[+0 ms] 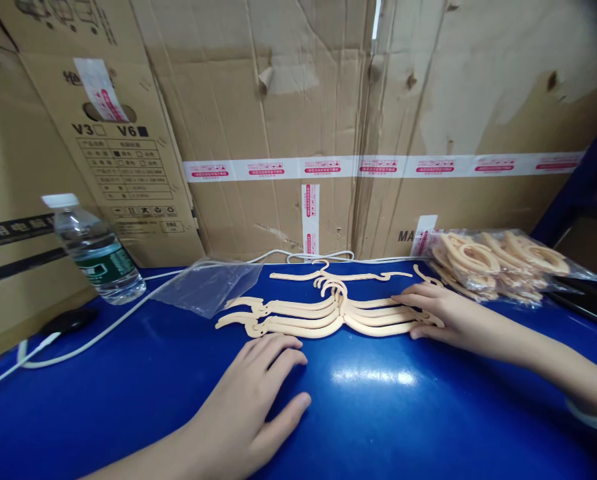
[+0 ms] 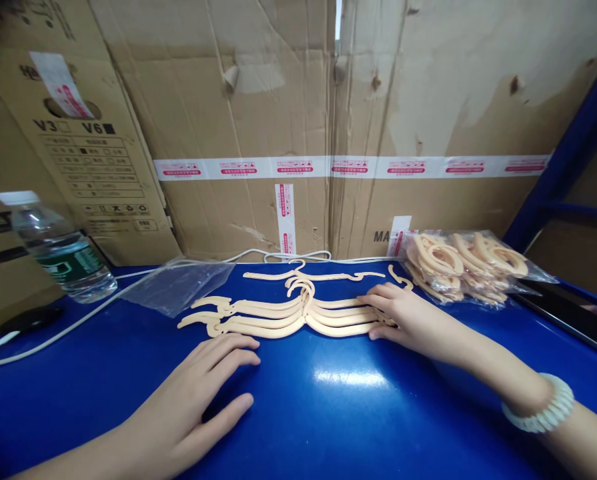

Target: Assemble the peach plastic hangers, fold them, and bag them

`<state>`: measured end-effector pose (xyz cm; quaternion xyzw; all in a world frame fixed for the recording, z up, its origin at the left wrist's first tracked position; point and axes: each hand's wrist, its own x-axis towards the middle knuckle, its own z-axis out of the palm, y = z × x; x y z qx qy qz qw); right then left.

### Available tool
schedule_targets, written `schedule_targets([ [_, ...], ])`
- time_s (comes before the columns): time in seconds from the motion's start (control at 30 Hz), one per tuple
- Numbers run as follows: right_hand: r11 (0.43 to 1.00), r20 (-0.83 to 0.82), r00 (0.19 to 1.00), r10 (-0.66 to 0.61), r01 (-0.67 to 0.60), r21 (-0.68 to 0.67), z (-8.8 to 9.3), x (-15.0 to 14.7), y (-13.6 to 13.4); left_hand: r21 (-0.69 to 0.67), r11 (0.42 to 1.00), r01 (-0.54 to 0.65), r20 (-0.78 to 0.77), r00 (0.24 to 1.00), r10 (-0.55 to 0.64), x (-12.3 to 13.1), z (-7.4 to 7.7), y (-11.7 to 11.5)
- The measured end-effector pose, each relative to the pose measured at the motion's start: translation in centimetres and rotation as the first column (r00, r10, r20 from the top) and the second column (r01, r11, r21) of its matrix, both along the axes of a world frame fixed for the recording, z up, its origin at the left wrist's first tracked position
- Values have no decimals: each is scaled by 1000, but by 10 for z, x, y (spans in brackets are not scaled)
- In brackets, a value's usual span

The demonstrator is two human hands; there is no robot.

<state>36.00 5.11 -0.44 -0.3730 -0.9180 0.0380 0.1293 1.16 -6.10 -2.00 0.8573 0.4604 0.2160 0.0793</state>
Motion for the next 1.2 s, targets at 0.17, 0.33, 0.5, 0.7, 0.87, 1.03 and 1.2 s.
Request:
schedule_targets([
  [0.17,1000,-5,1000,13,-13,-18,4,-5,-5,13,1000,19,8,1000,-19,0,0,-1],
  [0.33,1000,-8,1000,8,-8,-31,7,-8,-8,45,996,83,-16,996,-82,-2,0,0],
  [0.5,999,-27,999,23,-24,-46,8,-9,-8,61,982,176,-123,978,-168,-3,4,6],
  [0.7,996,-46,998,44,-47,-75,7,-11,-9,51,973,226,-196,957,-212,0,6,19],
  [0.87,999,-120,993,7,-13,-49,11,-1,0,70,971,230,-43,973,-228,-5,-2,28],
  [1.03,930,-143,968,-206,239,278,10,36,27,76,962,264,31,963,-267,-9,-6,29],
  [1.2,870,100,955,-279,207,447,8,56,40,73,960,272,21,961,-274,-8,-3,27],
])
